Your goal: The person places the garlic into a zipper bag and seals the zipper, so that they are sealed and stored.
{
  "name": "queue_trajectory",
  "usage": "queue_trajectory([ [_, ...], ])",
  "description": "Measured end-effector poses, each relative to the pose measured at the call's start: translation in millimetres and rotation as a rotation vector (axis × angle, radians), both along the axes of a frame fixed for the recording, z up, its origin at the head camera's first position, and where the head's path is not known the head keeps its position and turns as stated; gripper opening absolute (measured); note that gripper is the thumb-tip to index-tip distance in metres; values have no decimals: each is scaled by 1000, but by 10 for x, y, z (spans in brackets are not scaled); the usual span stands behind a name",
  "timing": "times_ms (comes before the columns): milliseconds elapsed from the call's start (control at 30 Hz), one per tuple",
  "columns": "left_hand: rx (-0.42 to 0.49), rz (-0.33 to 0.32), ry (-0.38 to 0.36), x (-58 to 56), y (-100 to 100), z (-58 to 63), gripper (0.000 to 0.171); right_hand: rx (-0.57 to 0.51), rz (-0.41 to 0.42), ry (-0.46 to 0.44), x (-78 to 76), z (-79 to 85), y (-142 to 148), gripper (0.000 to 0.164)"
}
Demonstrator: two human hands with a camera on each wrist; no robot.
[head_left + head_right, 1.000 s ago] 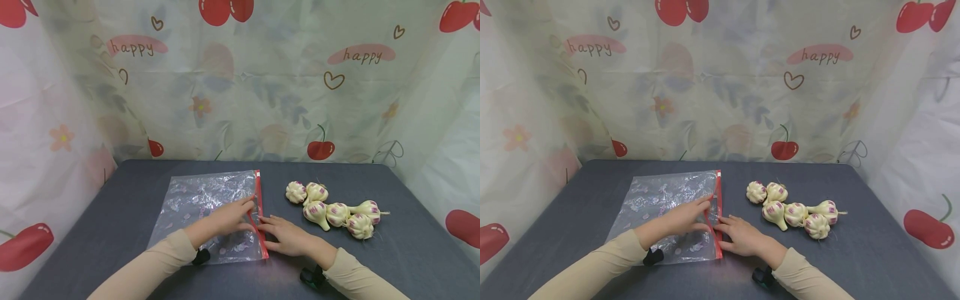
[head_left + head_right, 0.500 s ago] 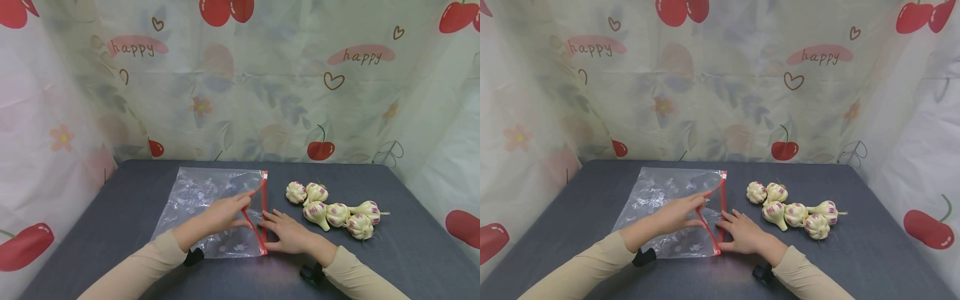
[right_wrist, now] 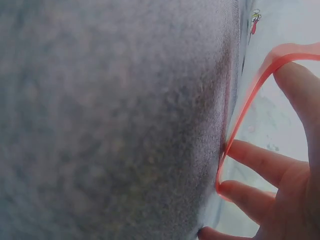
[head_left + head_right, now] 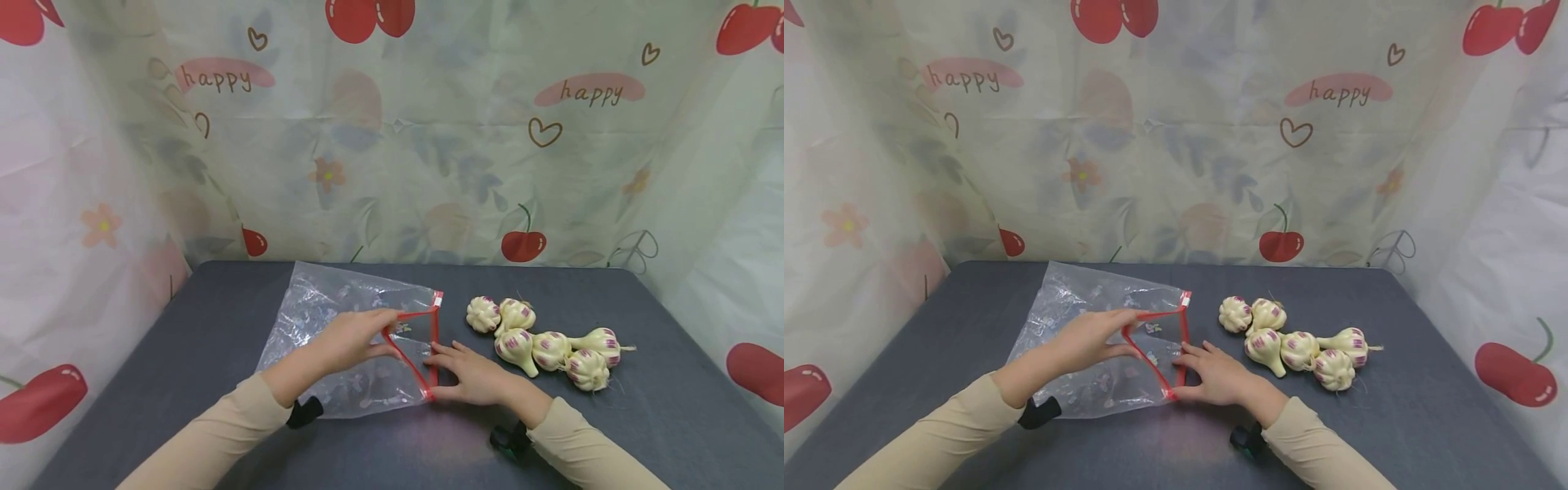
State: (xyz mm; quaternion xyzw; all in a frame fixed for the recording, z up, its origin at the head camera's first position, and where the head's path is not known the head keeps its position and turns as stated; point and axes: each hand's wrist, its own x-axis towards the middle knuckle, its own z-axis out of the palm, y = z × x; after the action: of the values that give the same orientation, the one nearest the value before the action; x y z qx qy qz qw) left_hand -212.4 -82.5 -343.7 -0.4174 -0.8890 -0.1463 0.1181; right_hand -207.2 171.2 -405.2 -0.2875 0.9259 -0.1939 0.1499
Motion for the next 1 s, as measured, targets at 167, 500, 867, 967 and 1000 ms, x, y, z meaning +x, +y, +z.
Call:
queue_trajectory([
  [167,20,6,-7,-9,-35,27,32,-16,8,-8,-15,-2,14,61],
  [500,75,1,-22,-66,-47,79,31,-87,34,68,-3,118,11,54],
  [867,82,29,-16,-95,-47,90,30,-135,47,78,6,184,21,54],
  [967,74,40,-31,-96,-36,75,31,-148,47,68,17,192,20,56],
  [1000,72,41,-35,-97,-32,70,31,-153,46,63,23,199,20,56],
])
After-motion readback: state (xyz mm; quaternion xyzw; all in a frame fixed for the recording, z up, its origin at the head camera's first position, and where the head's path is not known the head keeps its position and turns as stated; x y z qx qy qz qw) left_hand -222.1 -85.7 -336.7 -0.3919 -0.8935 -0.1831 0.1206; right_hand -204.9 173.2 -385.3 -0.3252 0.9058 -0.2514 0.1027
